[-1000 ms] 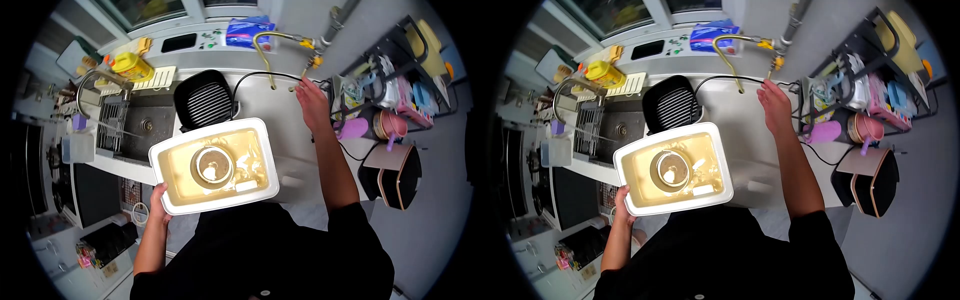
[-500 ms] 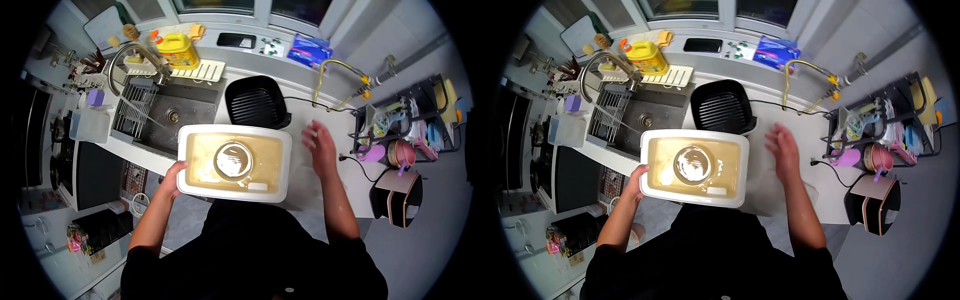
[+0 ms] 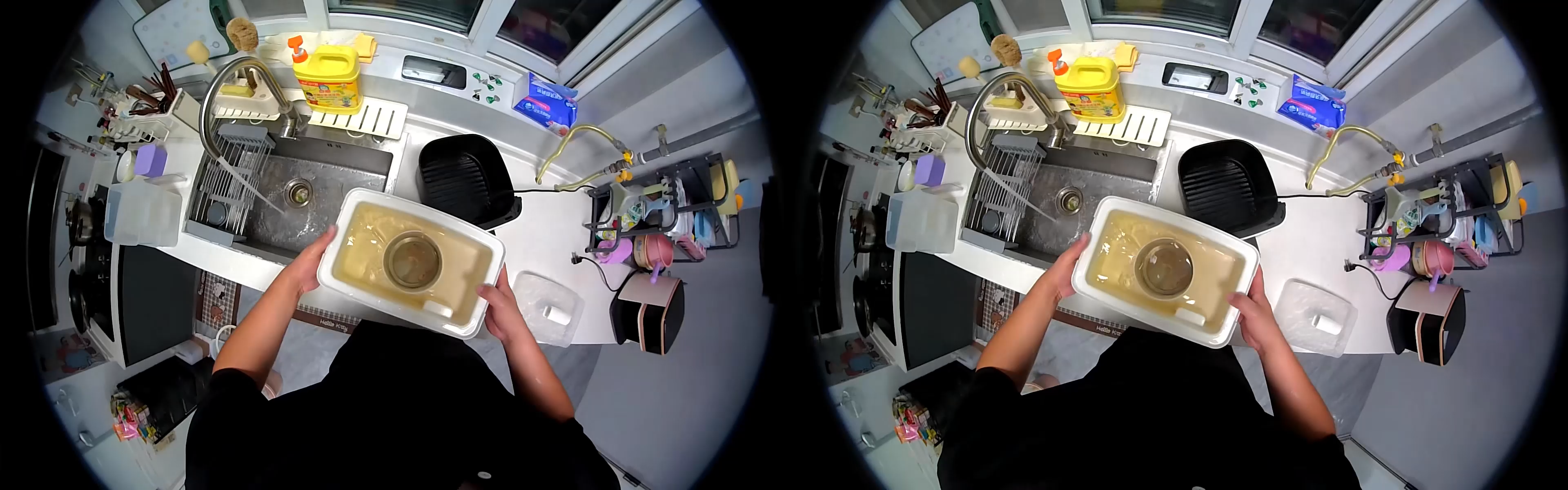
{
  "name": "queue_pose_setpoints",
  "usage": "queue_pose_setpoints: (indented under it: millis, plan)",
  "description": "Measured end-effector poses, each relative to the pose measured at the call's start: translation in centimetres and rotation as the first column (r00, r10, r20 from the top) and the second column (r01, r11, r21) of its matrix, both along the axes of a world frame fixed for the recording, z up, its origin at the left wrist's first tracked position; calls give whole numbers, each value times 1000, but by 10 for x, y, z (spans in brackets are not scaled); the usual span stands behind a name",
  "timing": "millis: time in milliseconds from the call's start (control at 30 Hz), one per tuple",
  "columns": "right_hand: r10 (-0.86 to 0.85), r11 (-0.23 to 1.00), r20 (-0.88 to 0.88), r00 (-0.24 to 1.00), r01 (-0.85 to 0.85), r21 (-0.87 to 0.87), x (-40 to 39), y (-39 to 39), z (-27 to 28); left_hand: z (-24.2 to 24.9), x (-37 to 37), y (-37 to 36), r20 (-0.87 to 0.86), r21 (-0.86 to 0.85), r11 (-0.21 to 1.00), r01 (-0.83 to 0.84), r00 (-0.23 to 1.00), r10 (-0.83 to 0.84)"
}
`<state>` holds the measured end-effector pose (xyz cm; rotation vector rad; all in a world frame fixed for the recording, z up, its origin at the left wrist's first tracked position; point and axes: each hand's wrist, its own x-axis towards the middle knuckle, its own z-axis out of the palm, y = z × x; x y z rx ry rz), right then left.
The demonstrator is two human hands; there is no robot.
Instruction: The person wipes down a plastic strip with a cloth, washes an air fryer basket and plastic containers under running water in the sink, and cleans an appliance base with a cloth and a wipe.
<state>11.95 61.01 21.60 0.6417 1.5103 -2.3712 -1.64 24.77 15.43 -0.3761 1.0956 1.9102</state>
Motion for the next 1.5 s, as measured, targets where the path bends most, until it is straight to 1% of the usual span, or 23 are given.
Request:
queue_pose_setpoints:
  millis: [100, 200, 267, 300, 333, 367, 400, 433, 467, 500, 533, 567, 633, 733, 867, 933, 1067, 1133, 1267, 1333, 1367, 1433, 1500]
  plan:
    - [-61, 997, 36, 998, 62, -41, -1, -14, -3, -11, -9, -9, -31, 38, 999, -9, 999, 10]
    - [-84, 996, 26, 996, 84, -15, -6, -28, 5, -23, -17, -14, 1, 52, 999, 4, 1000, -4]
    - [-107, 992, 22, 994, 105, 65, -11, -35, 12, -25, -20, -17, 30, 81, 997, 2, 1000, -5]
    - [-105, 992, 23, 994, 104, 72, -13, -38, 17, -25, -20, -17, 41, 107, 993, -51, 998, 47]
    - [-99, 987, 57, 993, 90, 132, -16, -42, 24, -25, -20, -19, 54, 133, 986, -105, 994, 98]
    - [-92, 979, 91, 992, 73, 192, -19, -45, 31, -35, -18, -21, 58, 139, 984, -109, 993, 101]
    - [-88, 978, 93, 992, 68, 199, -24, -51, 40, -52, -15, -23, 92, 222, 962, -161, 985, 144]
    - [-107, 970, 163, 981, 67, 232, -29, -58, 49, -56, -13, -24, 129, 300, 930, -213, 975, 182]
    - [-128, 962, 230, 965, 64, 266, -35, -64, 56, -60, -9, -26, 132, 307, 927, -217, 974, 184]
    - [-127, 960, 231, 965, 61, 274, -40, -69, 61, -55, -5, -25, 183, 322, 908, -268, 959, 218]
    - [-120, 954, 237, 964, 46, 295, -45, -74, 64, -53, -1, -24, 236, 333, 888, -317, 940, 247]
    - [-113, 948, 245, 963, 31, 316, -49, -77, 66, -58, 4, -22, 243, 339, 885, -320, 938, 246]
    - [-102, 933, 276, 956, -5, 361, -60, -83, 72, -66, 12, -18, 188, 293, 899, -326, 941, 280]
    - [-93, 881, 363, 927, -93, 464, -76, -90, 78, -68, 17, -15, 157, 288, 891, -350, 935, 316]
    - [-45, 848, 403, 914, -178, 499, -94, -91, 87, -61, 15, -15, 206, 282, 886, -368, 925, 319]
    - [23, 837, 433, 901, -255, 485, -100, -86, 88, -65, 16, -16, 233, 300, 882, -364, 924, 302]
    - [4, 779, 421, 907, -267, 567, -110, -89, 95, -74, 18, -15, 243, 305, 887, -348, 929, 280]
    - [103, 726, 391, 915, -338, 599, -115, -84, 97, -70, 18, -15, 302, 269, 899, -345, 917, 261]
    - [88, 713, 353, 931, -306, 631, -115, -79, 79, -65, 20, -16, 316, 279, 902, -329, 919, 237]
    - [123, 606, 213, 969, -244, 757, -114, -75, 67, -57, 20, -17, 351, 262, 913, -313, 912, 212]
    - [123, 605, 216, 969, -245, 757, -115, -73, 66, -56, 20, -16, 353, 262, 913, -313, 911, 211]
    - [211, 513, 123, 970, -217, 831, -119, -71, 66, -54, 22, -16, 400, 276, 912, -304, 899, 178]
    - [206, 516, 115, 972, -207, 831, -123, -75, 72, -51, 22, -15, 399, 271, 918, -290, 902, 167]
